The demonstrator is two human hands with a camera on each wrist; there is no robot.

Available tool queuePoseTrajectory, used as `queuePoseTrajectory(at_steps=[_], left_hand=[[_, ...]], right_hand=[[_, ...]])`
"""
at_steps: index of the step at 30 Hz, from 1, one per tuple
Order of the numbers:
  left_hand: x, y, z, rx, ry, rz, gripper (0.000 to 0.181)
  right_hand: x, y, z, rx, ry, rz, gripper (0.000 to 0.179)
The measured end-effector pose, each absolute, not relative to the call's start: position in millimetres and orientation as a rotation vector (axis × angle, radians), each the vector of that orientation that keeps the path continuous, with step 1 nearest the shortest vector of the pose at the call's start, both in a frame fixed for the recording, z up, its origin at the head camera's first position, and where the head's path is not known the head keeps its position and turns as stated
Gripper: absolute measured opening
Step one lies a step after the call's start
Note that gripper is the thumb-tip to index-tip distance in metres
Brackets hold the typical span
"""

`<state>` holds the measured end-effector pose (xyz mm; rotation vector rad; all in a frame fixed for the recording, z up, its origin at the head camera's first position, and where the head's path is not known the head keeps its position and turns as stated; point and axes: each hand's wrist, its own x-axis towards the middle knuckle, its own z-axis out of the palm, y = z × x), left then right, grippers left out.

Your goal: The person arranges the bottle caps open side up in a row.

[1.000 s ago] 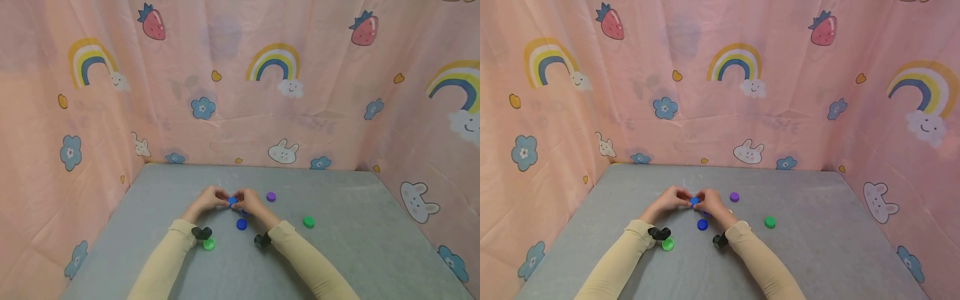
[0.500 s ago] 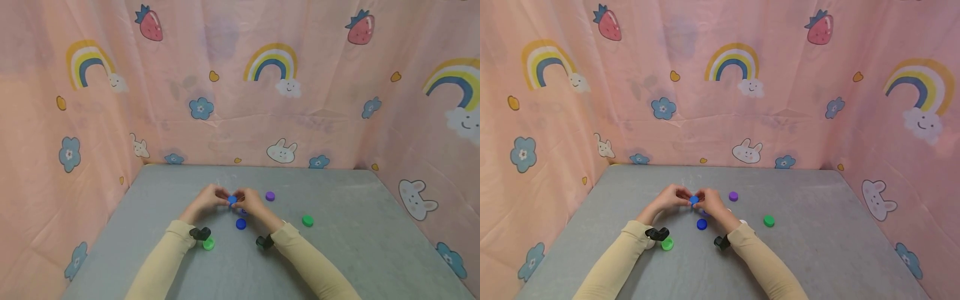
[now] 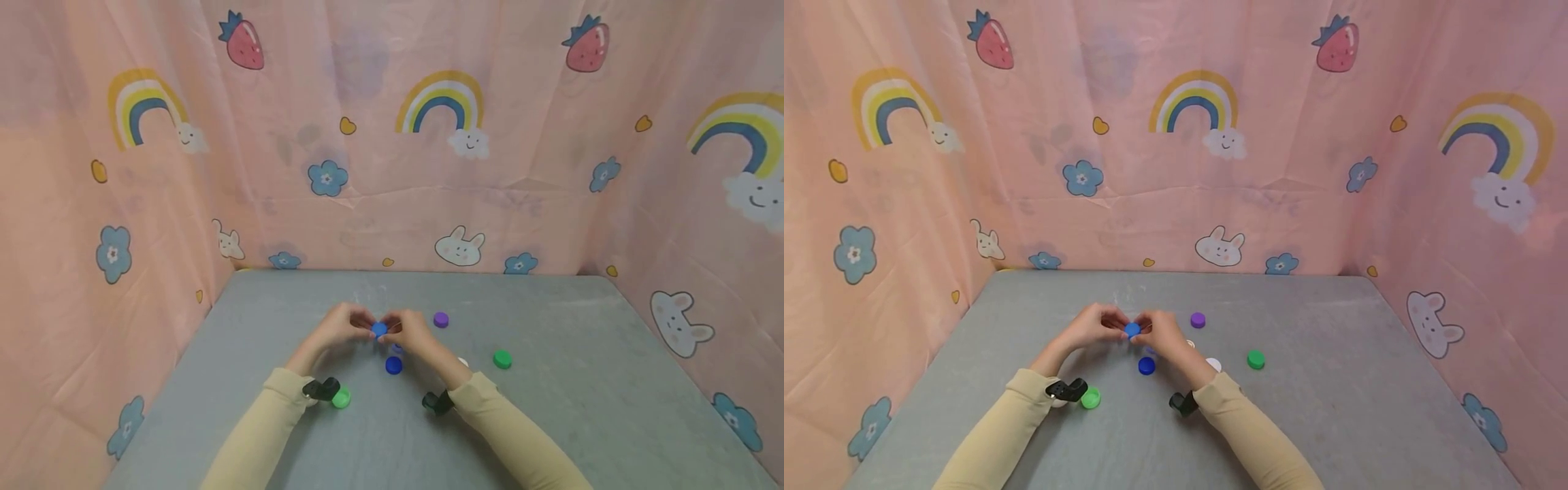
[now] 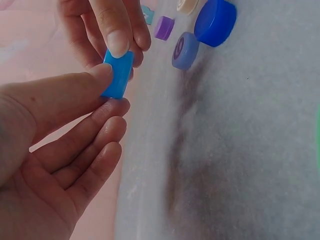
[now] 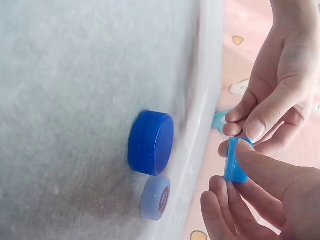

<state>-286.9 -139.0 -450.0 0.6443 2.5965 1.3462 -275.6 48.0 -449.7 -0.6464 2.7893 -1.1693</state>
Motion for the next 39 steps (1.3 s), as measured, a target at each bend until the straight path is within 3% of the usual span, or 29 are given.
queuePoseTrajectory(at_steps=[19,39], left_hand=[[-256.2,-145.7,-449.5,0.796,2.572,1.351,0.019],[-223.6,-153.9,-464.0,0.77,2.576,1.359,0.024]], right_hand=[[-246.1,52.9,-447.2,-0.782,2.739,-1.222,0.03],[-216.3,54.1,-453.0,-0.839,2.625,-1.302,0.027]])
